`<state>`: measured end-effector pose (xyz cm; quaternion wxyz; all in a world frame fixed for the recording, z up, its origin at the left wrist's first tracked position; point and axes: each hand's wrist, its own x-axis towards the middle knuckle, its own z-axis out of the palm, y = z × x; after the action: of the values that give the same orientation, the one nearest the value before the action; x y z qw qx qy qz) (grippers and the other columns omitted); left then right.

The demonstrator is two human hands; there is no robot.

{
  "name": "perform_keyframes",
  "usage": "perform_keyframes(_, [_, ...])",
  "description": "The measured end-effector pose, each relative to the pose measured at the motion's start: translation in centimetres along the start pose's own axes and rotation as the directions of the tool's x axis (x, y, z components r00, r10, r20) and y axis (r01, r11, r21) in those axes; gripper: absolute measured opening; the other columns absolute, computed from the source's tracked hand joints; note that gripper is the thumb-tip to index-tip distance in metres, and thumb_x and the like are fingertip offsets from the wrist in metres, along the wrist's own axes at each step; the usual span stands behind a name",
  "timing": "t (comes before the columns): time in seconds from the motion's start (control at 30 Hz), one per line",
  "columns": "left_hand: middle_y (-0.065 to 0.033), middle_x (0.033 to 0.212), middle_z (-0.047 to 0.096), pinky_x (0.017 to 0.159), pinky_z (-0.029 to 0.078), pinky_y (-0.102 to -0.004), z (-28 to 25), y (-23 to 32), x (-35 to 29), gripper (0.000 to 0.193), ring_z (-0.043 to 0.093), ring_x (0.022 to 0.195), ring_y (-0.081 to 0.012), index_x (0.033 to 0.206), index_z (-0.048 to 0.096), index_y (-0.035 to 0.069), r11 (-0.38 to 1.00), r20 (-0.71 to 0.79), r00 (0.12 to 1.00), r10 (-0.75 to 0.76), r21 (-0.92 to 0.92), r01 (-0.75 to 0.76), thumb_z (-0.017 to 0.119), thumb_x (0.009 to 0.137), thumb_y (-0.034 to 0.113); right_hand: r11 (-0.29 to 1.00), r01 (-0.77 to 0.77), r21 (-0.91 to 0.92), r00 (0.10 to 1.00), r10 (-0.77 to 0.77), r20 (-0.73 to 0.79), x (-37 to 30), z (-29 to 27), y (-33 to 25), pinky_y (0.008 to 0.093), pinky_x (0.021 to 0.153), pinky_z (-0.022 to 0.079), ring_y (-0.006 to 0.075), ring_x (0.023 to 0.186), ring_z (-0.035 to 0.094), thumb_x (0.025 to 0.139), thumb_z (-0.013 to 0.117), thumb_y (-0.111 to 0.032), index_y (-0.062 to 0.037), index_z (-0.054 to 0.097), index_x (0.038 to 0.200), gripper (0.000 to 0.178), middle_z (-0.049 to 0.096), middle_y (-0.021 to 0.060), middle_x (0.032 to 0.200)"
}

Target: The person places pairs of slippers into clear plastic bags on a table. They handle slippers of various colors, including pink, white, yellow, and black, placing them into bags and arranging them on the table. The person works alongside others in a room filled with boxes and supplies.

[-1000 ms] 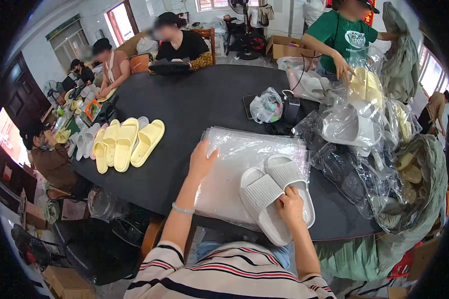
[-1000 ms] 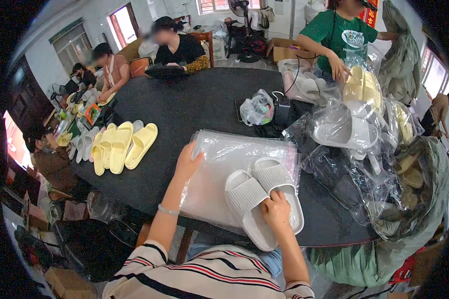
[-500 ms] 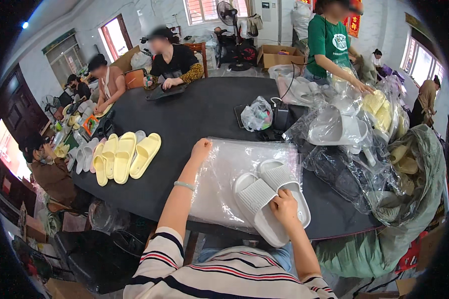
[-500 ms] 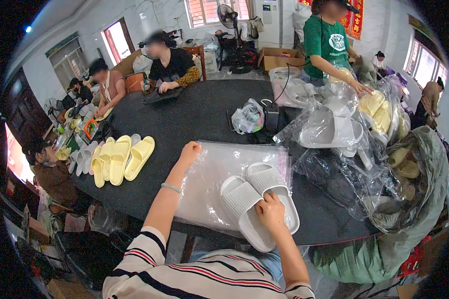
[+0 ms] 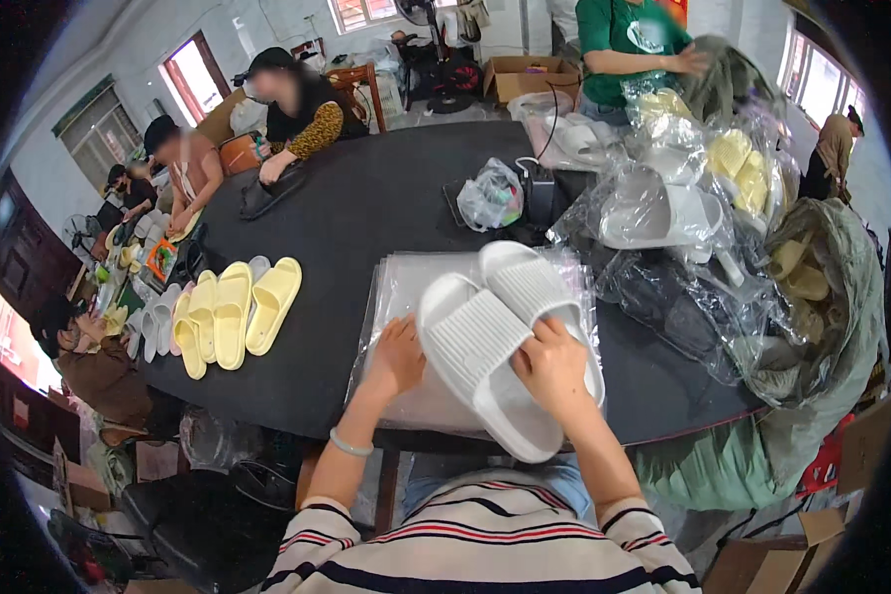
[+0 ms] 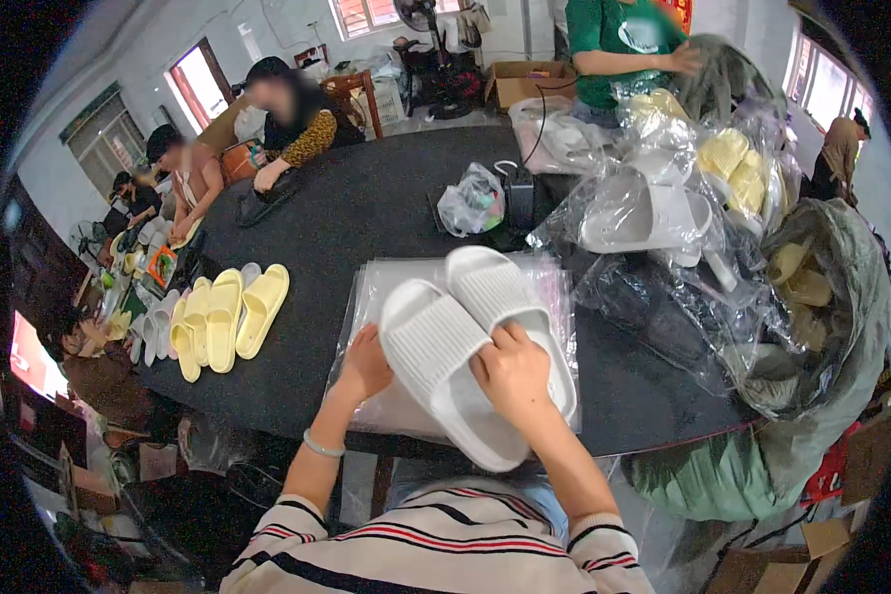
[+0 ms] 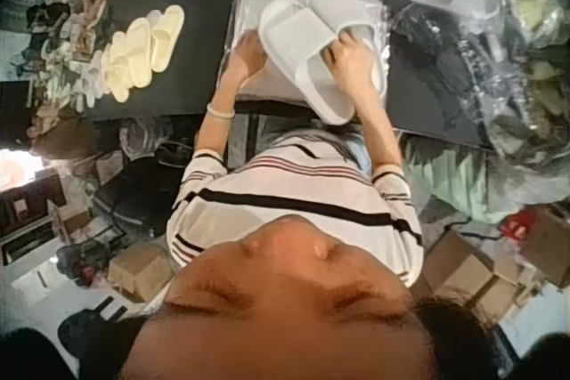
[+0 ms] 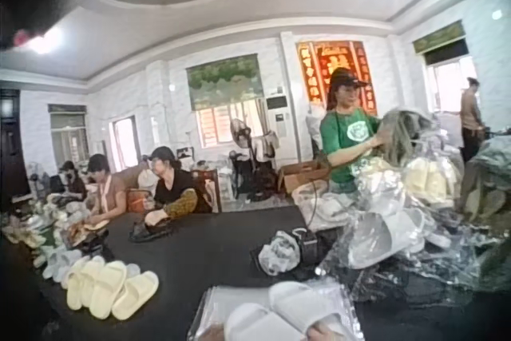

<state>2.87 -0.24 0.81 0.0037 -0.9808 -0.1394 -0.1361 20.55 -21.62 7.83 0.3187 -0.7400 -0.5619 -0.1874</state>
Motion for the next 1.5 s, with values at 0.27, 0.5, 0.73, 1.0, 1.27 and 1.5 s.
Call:
perform_keyframes(0.27, [-0.0164, 0.122, 0.06, 0.1, 0.041, -0.0441, -3.2, 2.2, -4.0, 0.025, 0.054, 0.115, -0.0337, 0.11, 0.064, 0.003, 0.851, -0.362, 0.837, -0.412, -0.482, 0.21, 0.062, 0.085, 0.007, 0.99, -0.072, 0.121, 0.96, 0.035, 0.278, 0.0, 4.7, -0.9, 0.04, 0.073, 0.055, 0.0315, 0.092, 0.066, 0.082, 0.068, -0.024, -0.02, 0.068, 0.113, 0.031, 0.066, 0.013, 0.107])
perform_keyframes(0.5, [-0.0195, 0.125, 0.054, 0.098, 0.043, -0.0451, -1.1, 8.7, -1.3, 0.039, 0.054, 0.114, -0.0374, 0.123, 0.061, 0.01, 0.883, -0.192, 0.953, -0.233, -0.452, 0.125, 0.063, 0.087, 0.026, 0.851, -0.321, 0.415, 0.947, 0.289, 0.138, -2.4, 3.7, 3.9, 0.0334, 0.074, 0.054, 0.0286, 0.095, 0.066, 0.084, 0.067, -0.009, -0.0119, 0.065, 0.121, 0.037, 0.066, 0.0127, 0.115])
perform_keyframes(0.73, [-0.0194, 0.115, 0.054, 0.086, 0.047, -0.0457, 3.0, 9.4, 3.6, 0.047, 0.055, 0.103, -0.0379, 0.129, 0.057, 0.015, 0.968, -0.214, 0.961, -0.176, -0.216, 0.129, 0.063, 0.087, 0.034, 0.412, -0.534, 0.738, 0.827, 0.438, 0.353, -7.7, 6.4, 9.3, 0.0198, 0.062, 0.04, 0.0049, 0.07, 0.049, 0.094, 0.057, -0.006, -0.0065, 0.052, 0.12, 0.026, 0.053, -0.002, 0.084])
perform_keyframes(1.0, [-0.0154, 0.101, 0.056, 0.08, 0.048, -0.0427, -1.6, 8.4, 1.5, 0.048, 0.057, 0.096, -0.0321, 0.128, 0.054, 0.003, 0.855, -0.091, 0.939, -0.332, -0.449, 0.259, 0.061, 0.089, 0.031, 0.355, -0.628, 0.693, 0.759, 0.475, 0.444, -7.7, 7.4, 9.1, 0.0236, 0.069, 0.043, 0.009, 0.075, 0.052, 0.095, 0.055, -0.007, -0.0073, 0.05, 0.122, 0.027, 0.054, 0.0009, 0.083])
perform_keyframes(1.27, [-0.0127, 0.101, 0.06, 0.086, 0.047, -0.0348, -9.4, -1.7, -6.4, 0.027, 0.059, 0.096, -0.0245, 0.111, 0.063, 0.002, 0.633, -0.066, 0.873, -0.482, -0.716, 0.295, 0.064, 0.087, 0.015, 0.455, -0.622, 0.638, 0.777, 0.459, 0.43, -7.6, 7.0, 8.4, 0.0241, 0.069, 0.043, 0.0094, 0.074, 0.052, 0.094, 0.057, -0.005, -0.0052, 0.049, 0.127, 0.035, 0.054, 0.0009, 0.081])
perform_keyframes(1.5, [-0.0159, 0.079, 0.063, 0.074, 0.048, -0.0384, -14.4, -24.5, -6.9, 0.016, 0.06, 0.076, -0.0288, 0.087, 0.066, 0.0, 0.841, -0.152, 0.838, -0.524, -0.245, 0.482, 0.062, 0.087, 0.016, 0.46, -0.576, 0.676, 0.81, 0.433, 0.396, -7.3, 6.5, 7.7, 0.0222, 0.065, 0.042, 0.0073, 0.071, 0.05, 0.093, 0.058, -0.005, -0.0029, 0.049, 0.126, 0.035, 0.053, -0.0004, 0.077])
